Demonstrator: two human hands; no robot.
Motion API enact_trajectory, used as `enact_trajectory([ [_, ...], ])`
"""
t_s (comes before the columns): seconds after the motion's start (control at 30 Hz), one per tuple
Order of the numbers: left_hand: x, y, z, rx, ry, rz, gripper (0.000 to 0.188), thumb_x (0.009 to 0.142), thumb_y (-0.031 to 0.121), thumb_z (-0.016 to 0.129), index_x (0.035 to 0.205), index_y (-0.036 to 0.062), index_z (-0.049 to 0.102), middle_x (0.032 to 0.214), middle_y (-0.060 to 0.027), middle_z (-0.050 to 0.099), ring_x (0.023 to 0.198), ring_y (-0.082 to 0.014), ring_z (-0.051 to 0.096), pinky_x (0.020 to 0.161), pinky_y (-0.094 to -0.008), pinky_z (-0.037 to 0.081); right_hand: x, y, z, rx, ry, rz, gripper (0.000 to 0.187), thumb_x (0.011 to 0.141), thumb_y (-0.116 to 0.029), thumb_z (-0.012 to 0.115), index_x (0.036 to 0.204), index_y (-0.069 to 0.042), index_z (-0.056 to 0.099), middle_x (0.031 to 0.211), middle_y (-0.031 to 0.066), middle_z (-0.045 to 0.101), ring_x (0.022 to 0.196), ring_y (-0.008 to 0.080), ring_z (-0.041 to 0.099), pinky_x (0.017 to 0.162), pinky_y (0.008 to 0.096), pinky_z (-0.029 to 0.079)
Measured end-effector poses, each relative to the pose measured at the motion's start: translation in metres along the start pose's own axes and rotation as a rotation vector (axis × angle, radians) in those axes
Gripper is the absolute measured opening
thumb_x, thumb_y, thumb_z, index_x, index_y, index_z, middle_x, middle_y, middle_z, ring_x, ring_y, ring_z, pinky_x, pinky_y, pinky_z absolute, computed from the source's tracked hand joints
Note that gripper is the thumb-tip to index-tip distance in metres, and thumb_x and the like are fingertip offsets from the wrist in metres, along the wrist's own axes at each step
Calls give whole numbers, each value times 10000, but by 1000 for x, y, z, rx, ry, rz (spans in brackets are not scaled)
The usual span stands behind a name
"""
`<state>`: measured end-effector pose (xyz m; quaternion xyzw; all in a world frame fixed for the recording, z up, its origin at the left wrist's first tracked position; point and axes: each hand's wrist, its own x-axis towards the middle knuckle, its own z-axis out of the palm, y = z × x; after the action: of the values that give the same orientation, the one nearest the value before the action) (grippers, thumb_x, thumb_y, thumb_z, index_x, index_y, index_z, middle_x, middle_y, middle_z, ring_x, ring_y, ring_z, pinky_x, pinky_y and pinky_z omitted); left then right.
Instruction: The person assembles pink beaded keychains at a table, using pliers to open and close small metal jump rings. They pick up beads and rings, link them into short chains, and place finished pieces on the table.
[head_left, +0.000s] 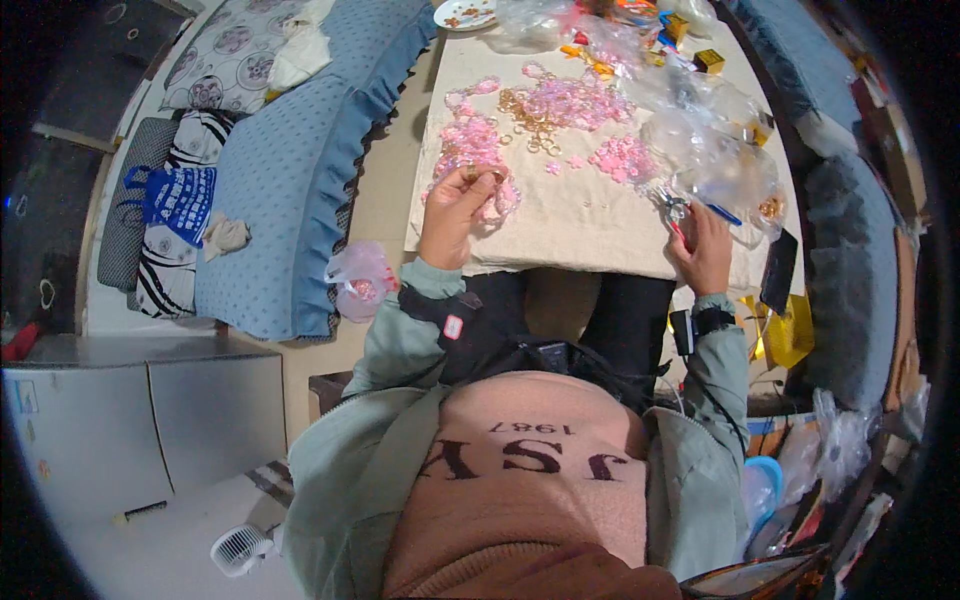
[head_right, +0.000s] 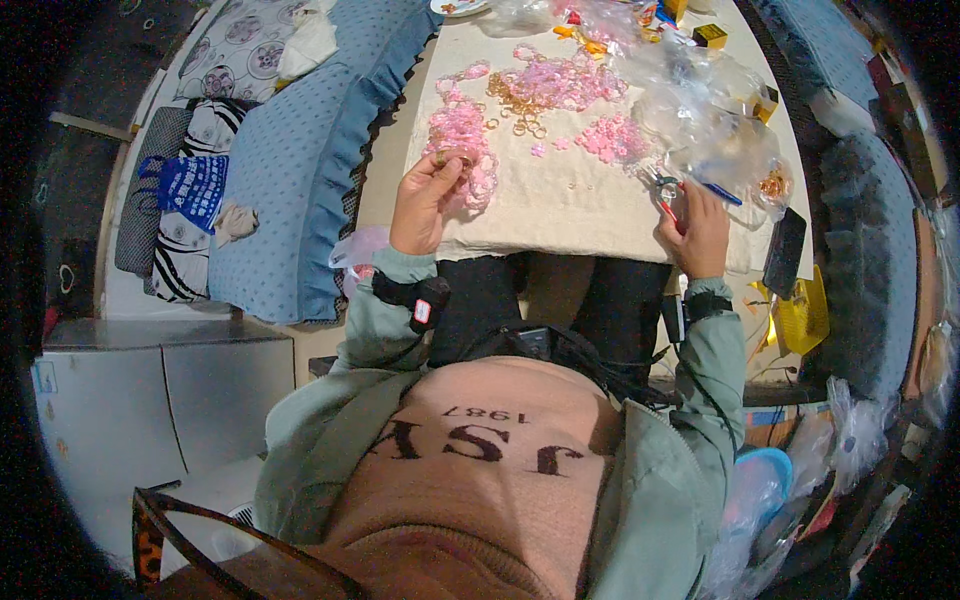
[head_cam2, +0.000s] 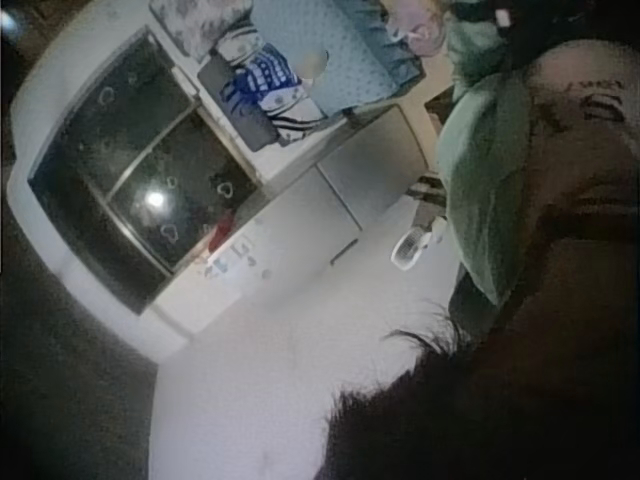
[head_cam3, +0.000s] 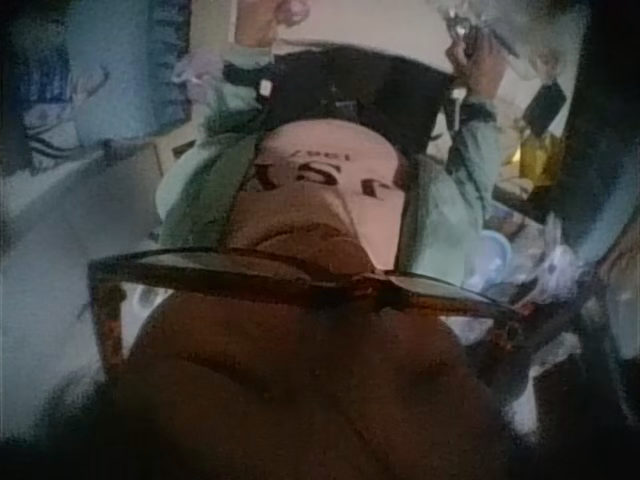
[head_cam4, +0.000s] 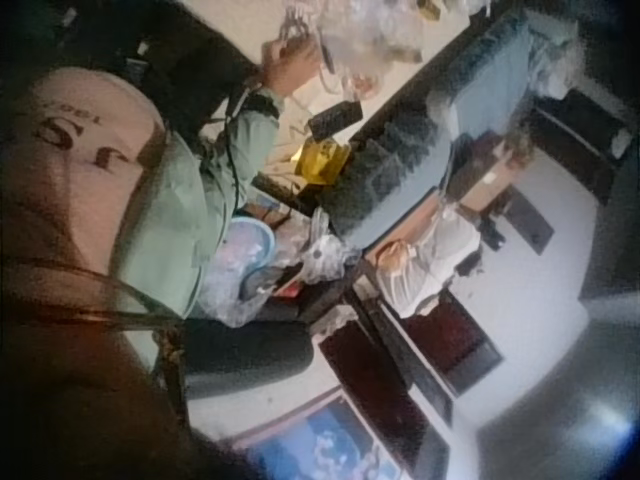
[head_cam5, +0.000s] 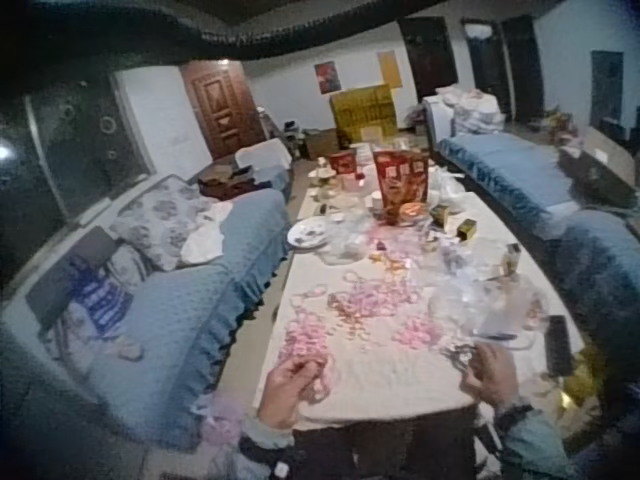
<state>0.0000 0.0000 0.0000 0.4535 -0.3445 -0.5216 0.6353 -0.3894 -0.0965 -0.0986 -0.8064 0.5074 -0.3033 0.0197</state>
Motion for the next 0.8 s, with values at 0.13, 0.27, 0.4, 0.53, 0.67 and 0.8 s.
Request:
enact_trajectory([
  [0.13,1,-3,-13,39,56,23,163,993,135,651,1125,41,659,1094,-54,711,860,-75,625,766,-216,527,1,-5,-1,5,3,18,575,795,-228,704,1321,-41,565,1251,180,604,1159,362,572,993,463,441],
  [0.27,4,-9,-29,94,104,26,133,987,127,655,1093,47,662,1022,-41,710,833,-62,615,724,-212,510,2,-5,-3,9,38,-2,565,795,-215,695,1316,-37,565,1245,185,606,1146,370,576,985,462,445],
  [0.4,7,-12,-44,132,137,-44,127,974,96,670,1080,26,668,965,-5,689,808,-44,595,702,-194,471,3,-6,-2,49,4,33,562,797,-208,688,1317,-34,563,1241,192,607,1137,376,579,985,464,445],
  [0.53,9,-20,-43,180,191,21,144,971,128,681,1074,28,664,955,-12,696,803,-60,604,709,-203,478,3,-7,-1,24,28,21,565,796,-207,686,1317,-30,561,1243,194,607,1137,377,578,986,464,444],
  [0.67,7,-19,-39,172,192,86,132,969,122,686,1056,25,666,953,-9,692,808,-58,603,723,-203,480,2,-6,0,24,26,30,572,797,-208,687,1322,-25,557,1253,191,604,1138,373,576,990,460,442],
  [0.8,7,-15,-38,197,189,76,129,971,114,682,1053,15,666,952,-9,685,830,-62,606,744,-204,482,2,-5,1,35,59,10,564,805,-202,690,1323,-24,557,1247,182,605,1131,366,578,983,455,444],
])
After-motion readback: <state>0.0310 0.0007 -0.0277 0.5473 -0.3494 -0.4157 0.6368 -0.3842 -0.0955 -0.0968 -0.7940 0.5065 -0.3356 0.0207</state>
